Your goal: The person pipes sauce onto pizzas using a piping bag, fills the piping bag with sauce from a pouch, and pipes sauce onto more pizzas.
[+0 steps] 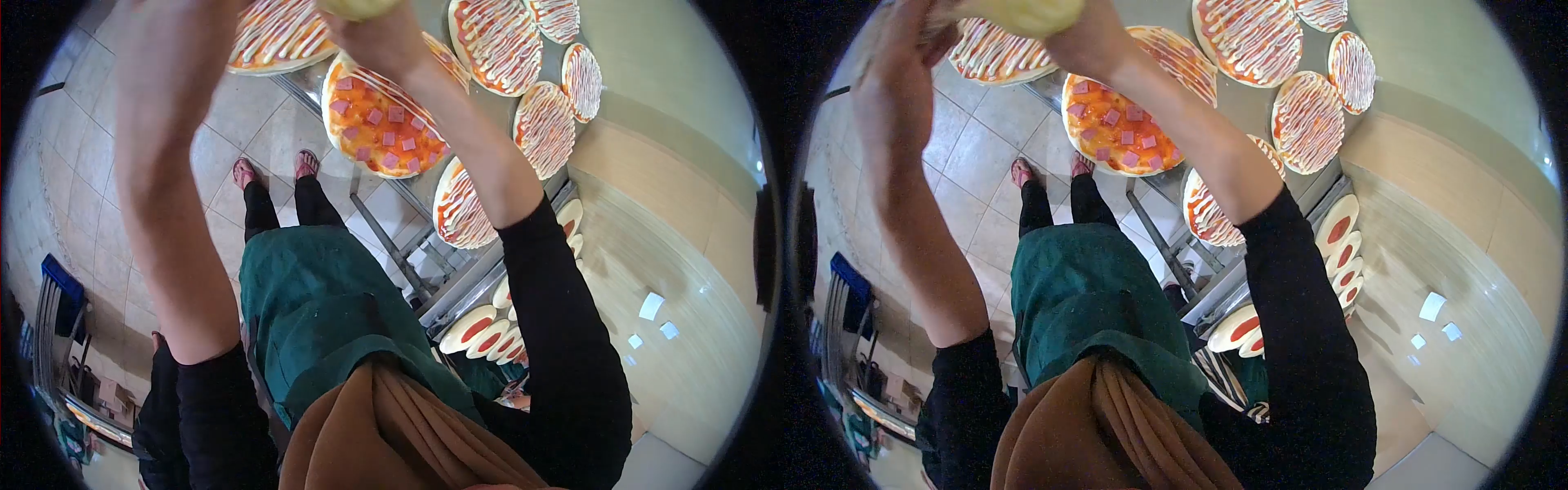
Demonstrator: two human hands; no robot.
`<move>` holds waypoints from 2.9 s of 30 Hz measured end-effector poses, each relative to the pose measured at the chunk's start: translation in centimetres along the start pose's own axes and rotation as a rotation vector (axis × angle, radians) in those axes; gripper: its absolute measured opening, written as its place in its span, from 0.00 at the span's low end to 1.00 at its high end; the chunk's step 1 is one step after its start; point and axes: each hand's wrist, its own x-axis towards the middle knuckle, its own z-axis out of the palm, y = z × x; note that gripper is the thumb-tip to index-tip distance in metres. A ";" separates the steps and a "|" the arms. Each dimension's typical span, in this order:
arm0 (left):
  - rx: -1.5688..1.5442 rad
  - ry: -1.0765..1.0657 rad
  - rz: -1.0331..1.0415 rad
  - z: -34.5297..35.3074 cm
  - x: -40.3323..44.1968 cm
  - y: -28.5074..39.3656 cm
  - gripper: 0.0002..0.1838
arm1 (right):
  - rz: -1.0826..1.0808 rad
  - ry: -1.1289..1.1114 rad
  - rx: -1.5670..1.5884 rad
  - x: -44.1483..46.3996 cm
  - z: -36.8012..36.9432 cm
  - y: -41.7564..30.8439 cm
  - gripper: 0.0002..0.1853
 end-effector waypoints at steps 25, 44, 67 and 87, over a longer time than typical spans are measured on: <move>-0.236 -0.266 -0.361 2.2 -2.3 1.1 0.16 | 0.453 -0.252 0.177 -6.8 -8.0 -3.8 0.23; -0.295 -0.361 -0.213 2.3 -4.3 -0.5 0.10 | 0.641 -0.209 0.335 -7.9 -9.2 -6.0 0.25; -0.195 -0.158 -0.042 0.4 -5.3 -2.3 0.11 | 0.473 -0.245 0.343 -5.6 -5.9 -6.3 0.29; -0.492 -0.168 -0.189 -2.1 -4.3 -0.6 0.13 | 0.454 -0.157 0.293 -3.0 -2.3 -7.1 0.18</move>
